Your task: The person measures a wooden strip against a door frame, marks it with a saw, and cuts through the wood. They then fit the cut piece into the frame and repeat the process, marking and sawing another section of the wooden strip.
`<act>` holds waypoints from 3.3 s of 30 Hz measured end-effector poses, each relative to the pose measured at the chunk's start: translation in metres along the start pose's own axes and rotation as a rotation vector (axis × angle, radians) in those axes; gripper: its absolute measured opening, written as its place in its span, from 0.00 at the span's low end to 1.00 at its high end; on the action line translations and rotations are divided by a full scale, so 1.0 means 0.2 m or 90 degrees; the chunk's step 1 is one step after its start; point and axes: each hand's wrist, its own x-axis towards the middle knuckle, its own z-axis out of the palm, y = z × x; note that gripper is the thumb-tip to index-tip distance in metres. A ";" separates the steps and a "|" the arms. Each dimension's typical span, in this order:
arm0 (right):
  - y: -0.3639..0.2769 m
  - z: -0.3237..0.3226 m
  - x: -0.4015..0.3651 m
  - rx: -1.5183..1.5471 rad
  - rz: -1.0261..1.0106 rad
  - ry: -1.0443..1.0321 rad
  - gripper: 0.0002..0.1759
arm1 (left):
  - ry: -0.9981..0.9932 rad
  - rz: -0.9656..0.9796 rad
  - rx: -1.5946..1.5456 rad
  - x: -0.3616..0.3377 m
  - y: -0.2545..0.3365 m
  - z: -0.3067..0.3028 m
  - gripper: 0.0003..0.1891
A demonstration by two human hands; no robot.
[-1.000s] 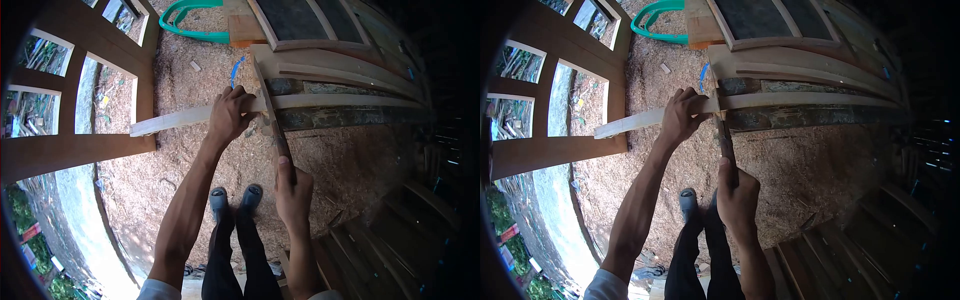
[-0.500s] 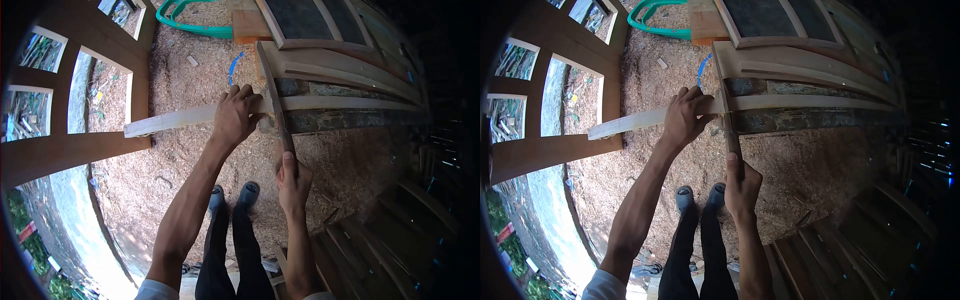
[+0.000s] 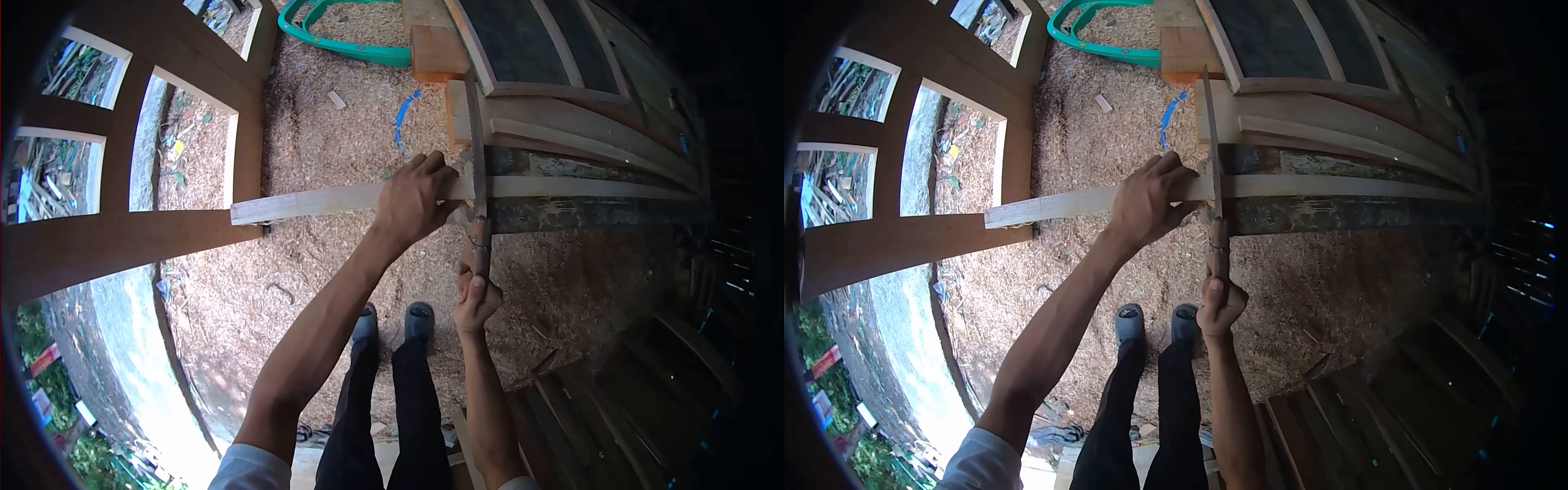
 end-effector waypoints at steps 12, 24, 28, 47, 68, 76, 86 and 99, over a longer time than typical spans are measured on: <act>-0.98 -0.16 0.69 -0.187 0.285 -0.168 0.29 | -0.001 0.002 0.064 -0.04 0.00 0.05 0.19; -0.60 -0.26 0.13 0.079 0.304 -0.069 0.28 | -0.136 -0.183 0.119 0.10 0.03 -0.05 0.22; -0.61 -0.30 0.05 0.041 0.281 -0.077 0.28 | 0.007 0.135 0.103 0.02 -0.01 -0.02 0.19; -0.68 -0.29 -0.11 -0.078 0.287 -0.062 0.28 | -0.048 0.188 0.013 0.08 -0.13 0.01 0.18; -0.36 0.06 0.29 -0.071 0.201 0.007 0.26 | -0.062 0.169 -0.036 0.09 -0.13 -0.01 0.15; -0.47 0.07 0.32 -0.198 0.130 -0.022 0.25 | -0.039 0.116 0.005 0.07 -0.11 -0.01 0.18; -0.34 0.03 0.23 -0.095 0.202 -0.023 0.29 | -0.085 0.060 0.042 0.04 -0.07 -0.02 0.23; -0.49 -0.02 0.38 -0.141 0.271 -0.075 0.32 | -0.128 0.014 0.048 0.05 -0.04 -0.05 0.23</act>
